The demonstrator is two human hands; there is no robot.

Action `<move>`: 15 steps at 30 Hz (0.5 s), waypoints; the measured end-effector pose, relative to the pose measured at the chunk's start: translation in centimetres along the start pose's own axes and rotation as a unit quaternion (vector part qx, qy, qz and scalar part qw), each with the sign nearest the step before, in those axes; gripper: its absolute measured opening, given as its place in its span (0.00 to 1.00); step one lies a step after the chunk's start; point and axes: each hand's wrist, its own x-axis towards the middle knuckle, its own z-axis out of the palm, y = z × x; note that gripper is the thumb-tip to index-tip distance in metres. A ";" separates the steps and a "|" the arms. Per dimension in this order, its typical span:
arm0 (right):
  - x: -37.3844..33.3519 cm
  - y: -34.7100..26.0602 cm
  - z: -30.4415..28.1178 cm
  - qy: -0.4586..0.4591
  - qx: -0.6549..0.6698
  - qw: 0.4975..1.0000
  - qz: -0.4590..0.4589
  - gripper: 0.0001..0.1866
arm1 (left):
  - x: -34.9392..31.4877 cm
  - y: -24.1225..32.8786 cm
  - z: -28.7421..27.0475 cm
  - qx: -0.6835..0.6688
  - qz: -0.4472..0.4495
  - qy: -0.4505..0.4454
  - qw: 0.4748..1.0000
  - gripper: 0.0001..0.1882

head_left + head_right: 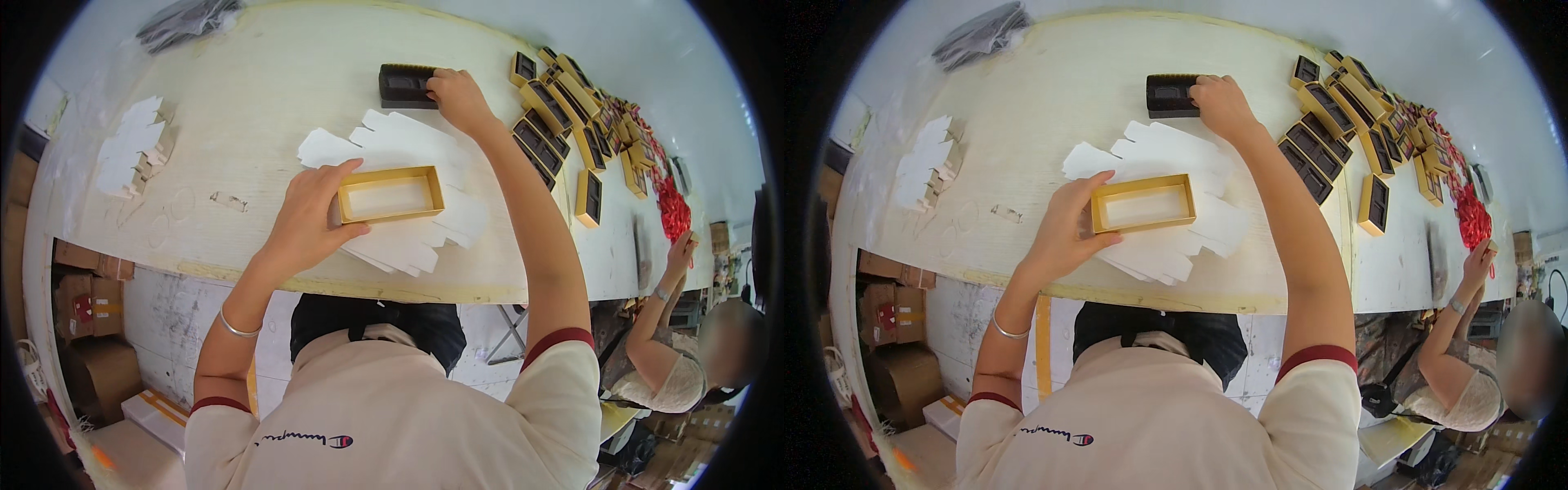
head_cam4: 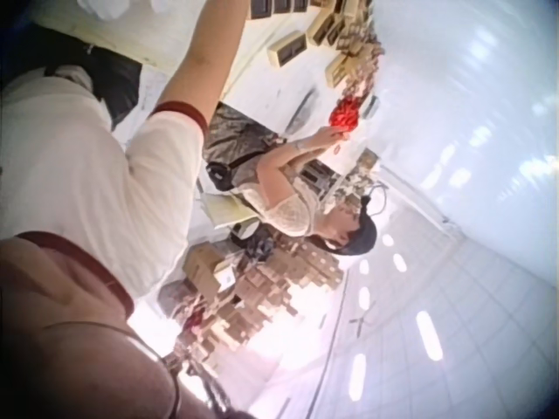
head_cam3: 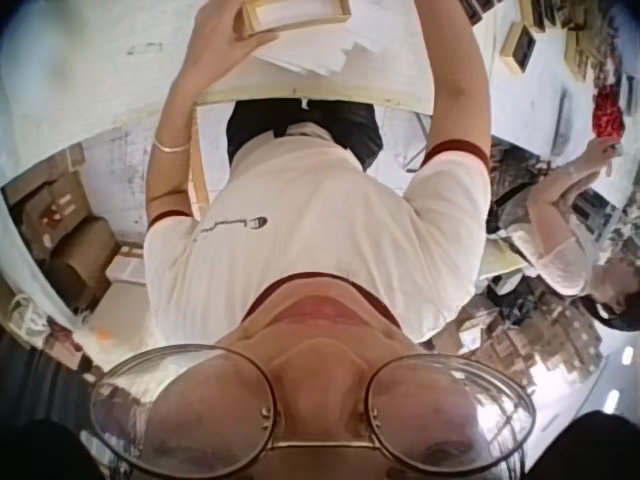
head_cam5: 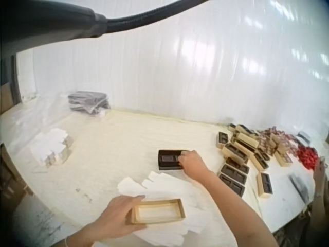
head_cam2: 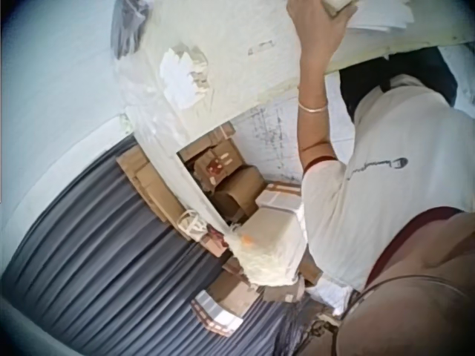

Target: The person folds flat cardboard pieces into small rectangular boxes and places dark rectangular objects inside them. They repeat this process multiple times, stacking the finished boxes on the table.

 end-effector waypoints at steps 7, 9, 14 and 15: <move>1.1 0.7 -3.0 -0.032 0.070 0.997 0.007 0.07 | -0.1 0.1 -0.3 0.037 -0.010 0.015 0.999 0.39; 0.4 1.9 -3.7 0.100 0.116 0.988 -0.024 0.09 | 0.0 0.3 -0.1 0.031 -0.008 0.016 0.999 0.39; -3.6 -4.2 -12.7 0.061 0.508 0.851 0.122 0.14 | -0.2 0.8 -0.3 0.033 -0.019 0.003 0.999 0.44; -4.9 -4.5 -13.8 -0.009 0.545 0.826 0.143 0.14 | -0.1 1.0 -0.4 0.028 -0.011 0.012 0.999 0.45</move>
